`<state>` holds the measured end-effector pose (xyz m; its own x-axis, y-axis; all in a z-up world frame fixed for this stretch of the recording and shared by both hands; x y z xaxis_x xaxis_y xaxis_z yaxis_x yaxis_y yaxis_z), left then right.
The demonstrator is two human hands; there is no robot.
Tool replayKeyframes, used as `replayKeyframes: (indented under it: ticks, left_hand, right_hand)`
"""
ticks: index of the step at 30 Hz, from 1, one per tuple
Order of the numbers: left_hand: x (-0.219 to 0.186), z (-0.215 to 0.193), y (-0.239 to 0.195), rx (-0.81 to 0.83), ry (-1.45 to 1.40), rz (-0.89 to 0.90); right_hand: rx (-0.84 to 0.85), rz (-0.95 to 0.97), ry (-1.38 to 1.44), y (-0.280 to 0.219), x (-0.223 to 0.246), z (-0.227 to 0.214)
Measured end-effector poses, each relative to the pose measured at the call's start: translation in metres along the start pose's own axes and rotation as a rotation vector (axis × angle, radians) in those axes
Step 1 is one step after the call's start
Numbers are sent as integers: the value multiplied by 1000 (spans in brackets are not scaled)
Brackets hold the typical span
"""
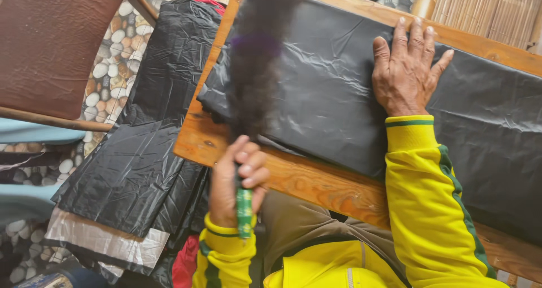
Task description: The person smooths a black plastic sheet on a wooden table, then uses a feather duster to wipe the surface. They repeatedly fold the sheet and continue dusting it with the duster.
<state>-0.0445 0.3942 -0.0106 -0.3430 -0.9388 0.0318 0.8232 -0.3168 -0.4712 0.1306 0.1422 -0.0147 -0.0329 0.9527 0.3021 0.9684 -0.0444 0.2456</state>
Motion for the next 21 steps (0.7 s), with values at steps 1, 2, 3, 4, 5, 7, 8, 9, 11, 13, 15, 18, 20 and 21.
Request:
replayKeyframes:
  ticks: [1,2,3,4,5,7,8,9,11,13,15,18,20,21]
  left_hand:
    - [-11,3,-5,18,-34,69]
    - [-22,6,-10,38,-67,136]
    - [-17,11,-12,42,-68,137]
    - [-15,16,-14,36,37,210]
    - [-12,22,-17,30,143,283]
    - [13,25,-10,42,126,177]
    - [27,26,-7,52,110,70]
    - [43,25,-5,52,105,73]
    - [84,24,1,45,112,-181]
    - [88,12,8,8,102,-168]
    - [71,-1,12,-29,94,-152]
    - [21,-10,-1,108,-139,-232]
    - [-19,-10,-19,95,-161,137]
    - [-23,-7,-23,92,-157,134]
  right_hand:
    - [1,1,0,-1,1,0]
    - [-1,2,-1,-1,1,-1]
    - [-3,-1,-2,0,2,-2]
    - [-1,-3,-8,0,2,-2]
    - [1,-5,-13,-1,3,-2]
    - [4,-7,-17,0,3,-2]
    - [10,-7,-19,-1,3,-2]
    - [13,-12,-20,-1,2,-3]
    - [119,46,3,1,-1,-2]
    - [137,24,-6,-1,-7,0]
    - [153,1,-10,0,-4,1]
    - [41,14,-2,-1,4,-2]
    - [21,-6,-3,-1,2,-1]
    - [21,-1,-2,-1,5,-3]
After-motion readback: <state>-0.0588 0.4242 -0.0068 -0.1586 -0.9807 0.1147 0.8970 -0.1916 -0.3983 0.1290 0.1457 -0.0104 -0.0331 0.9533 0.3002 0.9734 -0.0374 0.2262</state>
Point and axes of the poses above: each hand's wrist, its own y-axis towards the middle knuckle, its own z-axis out of the palm, x = y × z, the point moved 3 cm from there along y, towards the middle knuckle, and after that the axes turned 5 degrees about y, right-handed, at the moved point
